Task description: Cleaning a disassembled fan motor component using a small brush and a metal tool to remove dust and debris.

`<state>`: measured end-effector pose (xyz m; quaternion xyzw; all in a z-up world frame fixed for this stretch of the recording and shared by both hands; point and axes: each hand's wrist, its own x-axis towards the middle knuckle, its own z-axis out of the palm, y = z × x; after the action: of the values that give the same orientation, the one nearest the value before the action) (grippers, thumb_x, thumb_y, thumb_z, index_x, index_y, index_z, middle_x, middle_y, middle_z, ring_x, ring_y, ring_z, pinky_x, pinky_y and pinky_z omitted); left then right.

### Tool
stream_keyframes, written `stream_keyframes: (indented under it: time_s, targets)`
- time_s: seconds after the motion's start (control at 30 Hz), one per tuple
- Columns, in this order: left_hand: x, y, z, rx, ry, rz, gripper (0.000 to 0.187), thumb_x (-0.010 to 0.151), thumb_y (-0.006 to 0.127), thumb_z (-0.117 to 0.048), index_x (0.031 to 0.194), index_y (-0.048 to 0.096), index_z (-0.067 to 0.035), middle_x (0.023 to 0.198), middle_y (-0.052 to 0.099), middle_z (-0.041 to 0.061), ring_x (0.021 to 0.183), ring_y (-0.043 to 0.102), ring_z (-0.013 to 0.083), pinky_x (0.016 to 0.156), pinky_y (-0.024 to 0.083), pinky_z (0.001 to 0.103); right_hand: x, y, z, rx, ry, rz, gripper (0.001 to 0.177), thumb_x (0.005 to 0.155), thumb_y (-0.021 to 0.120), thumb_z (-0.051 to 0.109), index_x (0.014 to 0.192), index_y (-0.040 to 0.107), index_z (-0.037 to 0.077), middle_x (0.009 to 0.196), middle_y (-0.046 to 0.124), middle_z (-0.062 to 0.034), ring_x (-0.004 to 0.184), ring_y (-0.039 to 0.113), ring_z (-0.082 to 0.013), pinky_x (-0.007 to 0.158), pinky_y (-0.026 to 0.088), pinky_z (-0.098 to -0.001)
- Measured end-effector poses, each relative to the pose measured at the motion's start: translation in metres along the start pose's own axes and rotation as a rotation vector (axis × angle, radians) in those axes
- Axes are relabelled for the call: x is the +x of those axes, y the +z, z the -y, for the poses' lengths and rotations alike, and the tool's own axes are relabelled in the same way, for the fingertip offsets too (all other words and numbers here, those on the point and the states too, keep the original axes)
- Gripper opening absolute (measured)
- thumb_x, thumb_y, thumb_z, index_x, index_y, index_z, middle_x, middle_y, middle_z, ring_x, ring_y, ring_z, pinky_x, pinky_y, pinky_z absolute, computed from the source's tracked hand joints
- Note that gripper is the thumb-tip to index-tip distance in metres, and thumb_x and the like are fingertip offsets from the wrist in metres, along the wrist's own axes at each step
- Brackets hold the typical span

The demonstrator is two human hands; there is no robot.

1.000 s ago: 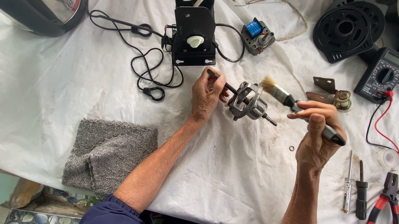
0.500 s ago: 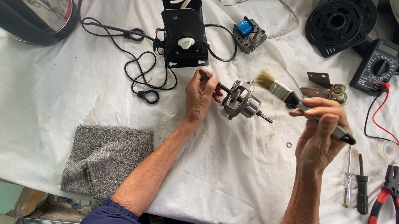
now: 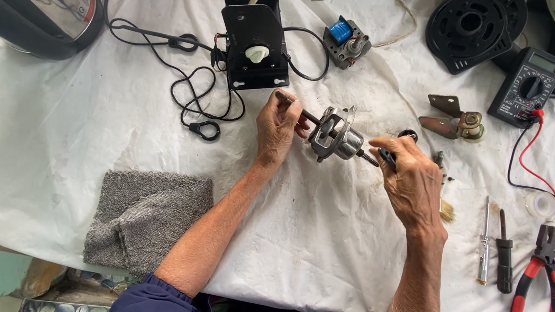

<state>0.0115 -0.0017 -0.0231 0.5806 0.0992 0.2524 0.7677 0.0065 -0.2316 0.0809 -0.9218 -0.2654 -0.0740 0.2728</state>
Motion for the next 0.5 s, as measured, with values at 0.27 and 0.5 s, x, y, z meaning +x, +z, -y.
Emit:
stream_keyframes:
  time_s: [0.27,0.5]
  targets:
    - [0.000,0.001,0.002,-0.035,-0.011,-0.017,0.017,0.098,0.064,-0.022,0.096,0.058,-0.005,0.068,0.068,0.015,0.055,0.069,0.0172,0.042,0.059,0.025,0.005,0.004,-0.004,0.106,0.127,0.234,0.012,0.098,0.068,0.020,0.106,0.075,0.015,0.099,0.073,-0.0149,0.096,0.067,-0.0465,0.079,0.053,-0.0542]
    - [-0.003,0.001,0.000,-0.029,-0.018,0.007,0.018,0.097,0.066,-0.023,0.095,0.061,-0.006,0.069,0.069,0.016,0.057,0.070,0.0180,0.046,0.059,0.025,0.000,0.012,-0.016,0.091,0.159,0.263,0.008,0.097,0.072,0.025,0.103,0.077,0.021,0.099,0.074,-0.0077,0.096,0.070,-0.0368,0.082,0.055,-0.0436]
